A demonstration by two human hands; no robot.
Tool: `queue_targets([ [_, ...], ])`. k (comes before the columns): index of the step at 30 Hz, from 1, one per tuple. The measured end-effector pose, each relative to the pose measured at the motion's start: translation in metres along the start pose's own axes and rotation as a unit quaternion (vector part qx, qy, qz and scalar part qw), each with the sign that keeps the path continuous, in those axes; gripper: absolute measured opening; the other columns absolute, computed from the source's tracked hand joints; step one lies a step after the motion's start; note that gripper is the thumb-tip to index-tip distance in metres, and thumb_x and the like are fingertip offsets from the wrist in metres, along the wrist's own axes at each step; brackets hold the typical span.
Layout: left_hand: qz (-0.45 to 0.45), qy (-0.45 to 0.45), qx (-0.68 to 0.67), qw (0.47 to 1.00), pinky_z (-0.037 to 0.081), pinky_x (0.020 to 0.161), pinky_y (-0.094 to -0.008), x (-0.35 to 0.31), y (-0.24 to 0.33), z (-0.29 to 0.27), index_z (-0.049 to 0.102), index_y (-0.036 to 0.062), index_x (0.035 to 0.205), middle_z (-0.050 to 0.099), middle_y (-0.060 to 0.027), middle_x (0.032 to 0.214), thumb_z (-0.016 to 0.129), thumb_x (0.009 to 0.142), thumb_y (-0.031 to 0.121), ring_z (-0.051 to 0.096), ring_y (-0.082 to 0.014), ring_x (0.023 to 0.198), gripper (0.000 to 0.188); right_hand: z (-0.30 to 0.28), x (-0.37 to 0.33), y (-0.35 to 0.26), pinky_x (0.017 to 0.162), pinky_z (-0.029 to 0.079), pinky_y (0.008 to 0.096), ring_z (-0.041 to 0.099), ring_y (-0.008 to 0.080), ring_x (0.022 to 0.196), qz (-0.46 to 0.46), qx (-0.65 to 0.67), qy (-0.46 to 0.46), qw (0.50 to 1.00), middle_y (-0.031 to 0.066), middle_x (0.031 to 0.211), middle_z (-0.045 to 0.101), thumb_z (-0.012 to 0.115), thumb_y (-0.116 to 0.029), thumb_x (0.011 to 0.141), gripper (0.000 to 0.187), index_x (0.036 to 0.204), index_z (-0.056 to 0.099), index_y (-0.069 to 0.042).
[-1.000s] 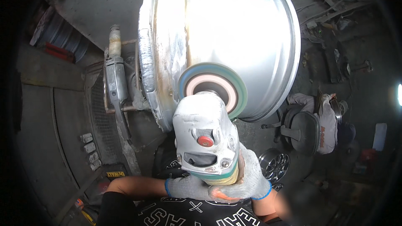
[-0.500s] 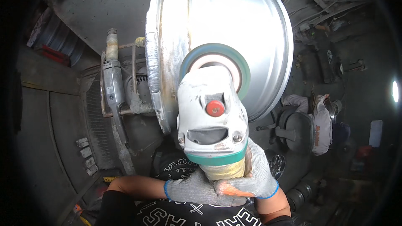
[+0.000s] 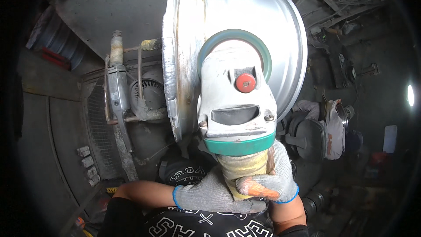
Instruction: The person uses a power grinder to smooth the edges and surface of a metal car rim.
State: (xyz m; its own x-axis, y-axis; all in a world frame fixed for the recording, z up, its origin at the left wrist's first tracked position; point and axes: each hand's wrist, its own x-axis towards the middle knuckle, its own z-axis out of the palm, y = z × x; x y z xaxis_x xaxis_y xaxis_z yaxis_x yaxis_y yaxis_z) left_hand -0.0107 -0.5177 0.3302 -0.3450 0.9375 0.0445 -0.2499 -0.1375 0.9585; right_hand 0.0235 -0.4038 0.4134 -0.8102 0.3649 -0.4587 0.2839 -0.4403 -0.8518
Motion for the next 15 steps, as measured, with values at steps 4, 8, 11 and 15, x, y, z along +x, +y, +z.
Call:
queue_targets([
  [4, -0.006, 0.000, 0.000, 1.000, 0.036, 0.102, -0.0382, 0.005, 0.001, -0.001, 0.013, 0.0044, 0.141, 0.031, -0.0199, 0.134, 0.059, 0.086, 0.033, 0.035, -0.0316, 0.128, 0.077, 0.001, 0.000, -0.002, 0.095, 0.045, 0.0369, 0.056, 0.0237, 0.108, -0.011, 0.008, 0.016, 1.000, 0.0158, 0.120, 0.055, 0.091, -0.019, 0.050, 0.094, 0.126, 0.041, 0.007],
  [8, 0.031, 0.010, 0.039, 0.999, 0.026, 0.110, -0.0378, 0.007, 0.013, -0.006, 0.028, 0.0072, 0.138, 0.036, -0.0138, 0.137, 0.073, 0.074, 0.046, 0.036, -0.0252, 0.129, 0.087, 0.002, 0.001, -0.003, 0.094, 0.045, 0.0375, 0.057, 0.0245, 0.108, -0.020, 0.019, 0.025, 0.999, 0.0160, 0.119, 0.055, 0.091, -0.019, 0.050, 0.094, 0.126, 0.041, 0.007],
  [11, 0.031, -0.015, 0.031, 0.999, 0.026, 0.110, -0.0378, 0.009, 0.011, -0.009, 0.028, 0.0075, 0.138, 0.035, -0.0136, 0.138, 0.073, 0.075, 0.046, 0.036, -0.0253, 0.129, 0.087, -0.007, 0.003, 0.000, 0.094, 0.045, 0.0376, 0.057, 0.0248, 0.107, -0.026, 0.017, 0.028, 0.999, 0.0163, 0.119, 0.056, 0.089, -0.017, 0.053, 0.089, 0.126, 0.041, 0.007],
  [15, 0.030, -0.012, 0.036, 0.999, 0.027, 0.109, -0.0379, 0.010, 0.007, -0.008, 0.029, 0.0076, 0.137, 0.037, -0.0131, 0.136, 0.074, 0.073, 0.046, 0.037, -0.0255, 0.128, 0.087, -0.002, 0.007, -0.006, 0.094, 0.046, 0.0382, 0.058, 0.0255, 0.106, -0.028, -0.014, 0.053, 0.998, 0.0170, 0.118, 0.056, 0.086, -0.014, 0.058, 0.082, 0.124, 0.042, 0.006],
])
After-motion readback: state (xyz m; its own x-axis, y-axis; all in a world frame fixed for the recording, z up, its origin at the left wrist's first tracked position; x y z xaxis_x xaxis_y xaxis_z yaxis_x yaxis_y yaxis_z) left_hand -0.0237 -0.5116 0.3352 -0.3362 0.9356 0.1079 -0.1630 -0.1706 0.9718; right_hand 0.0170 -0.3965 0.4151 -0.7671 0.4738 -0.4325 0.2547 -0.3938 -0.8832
